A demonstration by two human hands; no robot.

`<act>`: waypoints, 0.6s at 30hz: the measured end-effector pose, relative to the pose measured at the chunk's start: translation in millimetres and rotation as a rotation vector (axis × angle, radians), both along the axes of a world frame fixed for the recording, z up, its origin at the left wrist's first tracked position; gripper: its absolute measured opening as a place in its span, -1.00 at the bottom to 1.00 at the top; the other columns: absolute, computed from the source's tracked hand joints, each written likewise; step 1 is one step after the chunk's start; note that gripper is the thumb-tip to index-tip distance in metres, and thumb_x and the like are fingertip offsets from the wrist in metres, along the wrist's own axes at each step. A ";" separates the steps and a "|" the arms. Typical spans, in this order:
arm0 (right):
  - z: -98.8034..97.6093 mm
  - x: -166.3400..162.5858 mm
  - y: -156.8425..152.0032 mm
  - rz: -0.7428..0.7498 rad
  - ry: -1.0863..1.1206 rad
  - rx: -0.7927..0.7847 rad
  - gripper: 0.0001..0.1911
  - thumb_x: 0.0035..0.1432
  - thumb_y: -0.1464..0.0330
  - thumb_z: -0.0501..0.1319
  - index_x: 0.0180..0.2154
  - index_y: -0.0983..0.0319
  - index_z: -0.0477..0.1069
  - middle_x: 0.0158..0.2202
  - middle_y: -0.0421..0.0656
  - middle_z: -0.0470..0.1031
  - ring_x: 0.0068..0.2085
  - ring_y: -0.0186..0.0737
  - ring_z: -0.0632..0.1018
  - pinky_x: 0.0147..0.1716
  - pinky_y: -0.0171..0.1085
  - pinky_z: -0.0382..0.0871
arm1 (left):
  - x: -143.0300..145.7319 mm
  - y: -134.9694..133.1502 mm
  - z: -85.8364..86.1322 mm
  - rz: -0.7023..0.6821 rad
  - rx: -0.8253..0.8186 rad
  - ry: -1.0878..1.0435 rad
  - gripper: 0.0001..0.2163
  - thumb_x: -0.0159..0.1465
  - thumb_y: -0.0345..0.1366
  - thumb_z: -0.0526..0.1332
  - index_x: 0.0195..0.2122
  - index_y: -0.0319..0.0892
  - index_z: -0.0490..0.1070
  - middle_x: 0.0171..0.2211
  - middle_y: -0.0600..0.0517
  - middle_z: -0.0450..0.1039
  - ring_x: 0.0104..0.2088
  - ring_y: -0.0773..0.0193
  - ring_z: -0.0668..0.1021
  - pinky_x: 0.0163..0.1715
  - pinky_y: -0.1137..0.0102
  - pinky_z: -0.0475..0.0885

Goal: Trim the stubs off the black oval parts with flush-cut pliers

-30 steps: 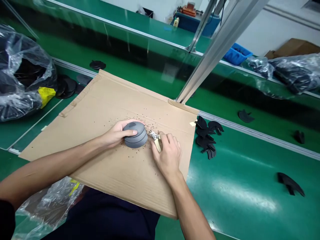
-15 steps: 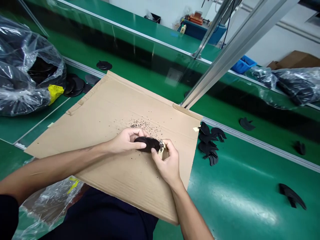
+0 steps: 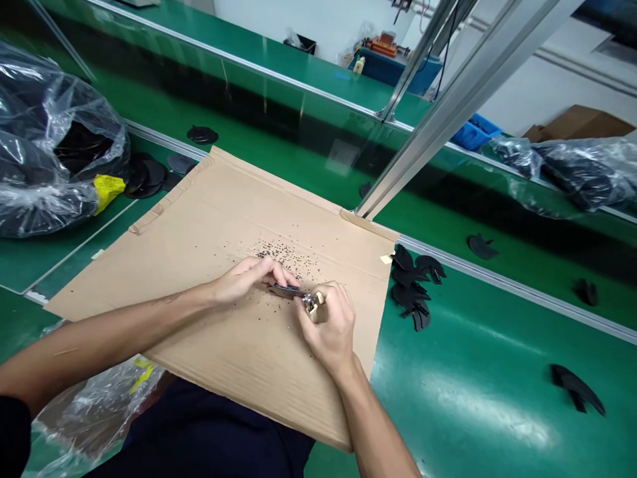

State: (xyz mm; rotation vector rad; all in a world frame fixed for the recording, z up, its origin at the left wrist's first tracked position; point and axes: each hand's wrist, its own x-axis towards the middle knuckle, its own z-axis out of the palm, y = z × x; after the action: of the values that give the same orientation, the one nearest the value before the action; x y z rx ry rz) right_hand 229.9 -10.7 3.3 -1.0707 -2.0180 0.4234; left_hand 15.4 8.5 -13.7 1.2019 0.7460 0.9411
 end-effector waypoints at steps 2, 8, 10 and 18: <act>-0.8 1.7 2.1 0.027 -0.034 0.058 -0.81 0.24 0.43 0.29 -0.31 0.14 0.26 -0.42 -0.23 0.38 -0.39 -0.22 0.41 -0.37 -0.24 0.27 | -2.3 3.4 1.3 -0.026 -0.069 0.052 -0.70 0.36 -0.04 0.26 -0.22 -0.21 0.56 -0.15 -0.10 0.64 -0.11 0.21 0.63 -0.01 0.25 0.46; -6.3 3.7 7.6 0.103 -0.090 0.167 -0.89 0.24 0.46 0.26 -0.27 0.16 0.34 -0.38 -0.17 0.47 -0.35 -0.18 0.46 -0.35 -0.21 0.26 | -8.5 16.4 10.4 -0.227 -0.096 0.221 -0.79 0.20 -0.35 0.37 -0.12 -0.20 0.59 -0.28 0.01 0.62 -0.34 0.36 0.57 -0.26 0.42 0.44; -6.1 4.1 8.2 0.084 -0.071 0.147 -0.91 0.26 0.41 0.26 -0.20 0.17 0.39 -0.31 -0.13 0.51 -0.28 -0.13 0.51 -0.29 -0.18 0.32 | -11.0 24.4 18.2 -0.253 -0.033 0.297 -0.80 0.21 -0.34 0.36 -0.14 -0.21 0.61 -0.37 0.03 0.58 -0.42 0.37 0.53 -0.35 0.44 0.41; -12.3 9.9 9.6 -0.065 -0.034 0.058 -0.79 0.27 0.36 0.23 -0.05 0.18 0.45 -0.20 -0.06 0.53 -0.22 -0.07 0.54 -0.23 -0.13 0.40 | -32.6 133.1 47.8 0.207 0.389 0.637 -0.80 0.18 -0.32 0.30 -0.19 -0.23 0.59 -0.21 -0.08 0.64 -0.25 0.22 0.63 -0.15 0.32 0.53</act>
State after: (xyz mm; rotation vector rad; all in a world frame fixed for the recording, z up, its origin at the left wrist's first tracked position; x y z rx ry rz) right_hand 239.8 -1.1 -9.0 -1.1113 -2.0069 0.3126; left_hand -17.2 141.6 34.1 1.8331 1.2466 0.8974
